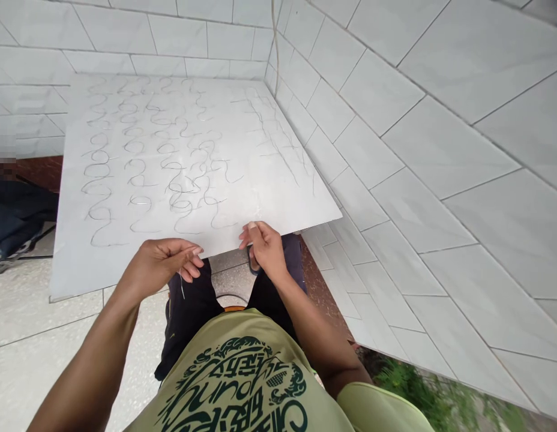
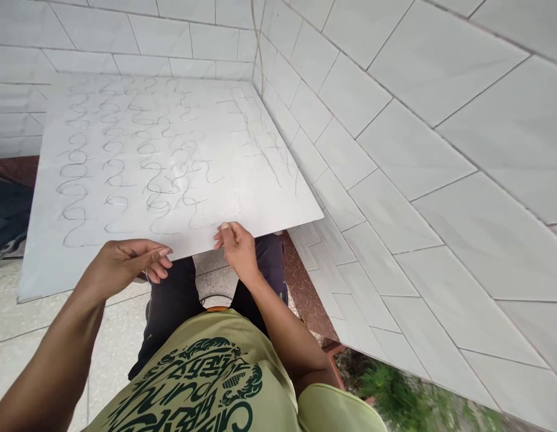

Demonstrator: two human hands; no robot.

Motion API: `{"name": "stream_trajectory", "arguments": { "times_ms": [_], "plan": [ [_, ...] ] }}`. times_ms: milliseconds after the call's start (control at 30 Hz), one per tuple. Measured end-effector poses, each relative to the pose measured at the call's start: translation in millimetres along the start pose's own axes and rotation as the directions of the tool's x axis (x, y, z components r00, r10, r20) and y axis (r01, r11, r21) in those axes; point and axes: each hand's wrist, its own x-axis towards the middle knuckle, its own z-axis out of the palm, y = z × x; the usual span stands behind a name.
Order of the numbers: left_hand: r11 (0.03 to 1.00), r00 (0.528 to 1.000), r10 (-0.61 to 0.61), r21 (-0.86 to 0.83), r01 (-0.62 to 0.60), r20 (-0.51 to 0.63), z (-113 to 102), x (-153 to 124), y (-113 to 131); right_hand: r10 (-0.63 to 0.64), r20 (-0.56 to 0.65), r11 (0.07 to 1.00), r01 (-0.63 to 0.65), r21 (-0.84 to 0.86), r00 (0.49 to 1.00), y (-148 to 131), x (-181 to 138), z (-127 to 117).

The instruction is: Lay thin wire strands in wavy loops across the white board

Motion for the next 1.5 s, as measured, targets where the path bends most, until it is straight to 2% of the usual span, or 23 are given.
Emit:
{"name": "stream_trajectory", "arguments": {
  "times_ms": [33, 67, 100, 133, 200, 233, 267, 300, 333, 467, 567, 633, 700, 800, 933, 967, 1033, 1100, 1167, 1267, 1367, 1433, 1500],
  "plan": [
    [1.000, 0.999, -0.009, -0.004, 0.009, 0.033, -4.3, 3.3, 2.6, -0.142, -0.026, 0.983, 0.138, -0.118, 0.990, -4.8, -2.3, -6.5],
    [1.000, 0.998, -0.008, -0.006, 0.009, 0.069, -8.0, 6.5, 5.3, -0.302, -0.018, 0.926, 0.289, -0.241, 0.953, -10.7, -4.5, -12.2],
    [1.000, 0.995, -0.001, -0.004, 0.001, 0.104, -11.2, 9.7, 8.1, -0.437, 0.079, 0.833, 0.437, -0.340, 0.896, -17.1, -6.1, -16.8],
    [1.000, 0.991, 0.007, 0.004, -0.008, 0.134, -13.6, 12.7, 11.1, -0.534, 0.238, 0.712, 0.583, -0.392, 0.811, -23.4, -6.8, -19.9],
    [0.999, 0.985, 0.004, 0.035, -0.010, 0.174, -17.2, 17.7, 17.1, -0.572, 0.560, 0.479, 0.799, -0.364, 0.598, -32.9, -4.9, -21.8],
    [0.999, 0.982, -0.010, 0.054, 0.000, 0.189, -18.8, 19.7, 19.8, -0.548, 0.668, 0.398, 0.860, -0.321, 0.503, -35.3, -2.4, -21.5],
    [0.998, 0.979, -0.024, 0.067, 0.011, 0.200, -20.6, 21.5, 22.2, -0.519, 0.736, 0.347, 0.894, -0.284, 0.435, -36.1, 0.7, -21.1],
    [0.997, 0.977, -0.031, 0.072, 0.016, 0.211, -22.7, 23.0, 24.1, -0.495, 0.773, 0.321, 0.910, -0.261, 0.396, -35.5, 3.9, -20.9],
    [0.998, 0.974, -0.030, 0.068, 0.015, 0.226, -25.3, 24.2, 25.4, -0.478, 0.792, 0.313, 0.916, -0.250, 0.379, -33.7, 6.7, -21.4],
    [0.999, 0.963, -0.001, 0.033, -0.008, 0.268, -36.8, 25.4, 25.8, -0.445, 0.805, 0.307, 0.911, -0.274, 0.392, -21.1, 8.7, -26.7],
    [0.999, 0.971, -0.029, 0.045, 0.019, 0.237, -42.0, 23.7, 24.5, -0.451, 0.794, 0.240, 0.912, -0.333, 0.408, -7.5, 2.3, -26.4],
    [0.997, 0.974, -0.043, 0.073, 0.027, 0.223, -43.2, 22.8, 24.1, -0.462, 0.769, 0.231, 0.897, -0.377, 0.443, 1.6, -3.4, -22.8],
    [0.996, 0.973, -0.043, 0.088, 0.024, 0.226, -43.6, 22.3, 24.2, -0.452, 0.747, 0.267, 0.873, -0.409, 0.488, 6.4, -9.4, -19.4],
    [0.996, 0.972, -0.050, 0.086, 0.031, 0.230, -44.2, 22.2, 24.5, -0.399, 0.749, 0.278, 0.848, -0.451, 0.529, -2.6, -18.3, -20.9],
    [0.995, 0.971, -0.050, 0.091, 0.030, 0.232, -43.3, 23.8, 24.3, -0.417, 0.673, 0.268, 0.790, -0.551, 0.610, -37.6, -24.2, -29.8],
    [0.995, 0.969, -0.047, 0.098, 0.024, 0.241, -41.9, 24.7, 24.5, -0.436, 0.658, 0.281, 0.787, -0.549, 0.614, -45.5, -24.0, -29.5],
    [0.992, 0.966, -0.041, 0.125, 0.009, 0.255, -37.4, 26.7, 25.8, -0.469, 0.663, 0.300, 0.811, -0.502, 0.584, -55.3, -21.8, -23.3],
    [0.986, 0.963, -0.036, 0.164, -0.009, 0.266, -31.5, 28.5, 28.3, -0.476, 0.698, 0.305, 0.845, -0.440, 0.535, -55.0, -17.8, -11.4],
    [0.982, 0.961, -0.033, 0.187, -0.020, 0.274, -26.3, 29.6, 31.0, -0.442, 0.731, 0.325, 0.852, -0.410, 0.521, -46.3, -13.4, 0.9],
    [0.982, 0.958, -0.033, 0.187, -0.021, 0.284, -23.1, 29.6, 32.3, -0.383, 0.732, 0.403, 0.815, -0.416, 0.564, -27.1, -10.3, 11.9],
    [0.981, 0.952, -0.028, 0.192, -0.032, 0.303, -24.3, 29.6, 29.6, -0.386, 0.691, 0.458, 0.778, -0.431, 0.610, -11.0, -14.1, 16.0],
    [0.981, 0.952, -0.025, 0.190, -0.035, 0.304, -25.1, 30.8, 27.6, -0.393, 0.660, 0.441, 0.761, -0.476, 0.640, -4.0, -19.1, 18.8],
    [0.984, 0.956, -0.027, 0.175, -0.025, 0.293, -25.4, 33.1, 26.7, -0.393, 0.635, 0.386, 0.746, -0.543, 0.665, 0.5, -24.1, 22.3]
  ]
}}
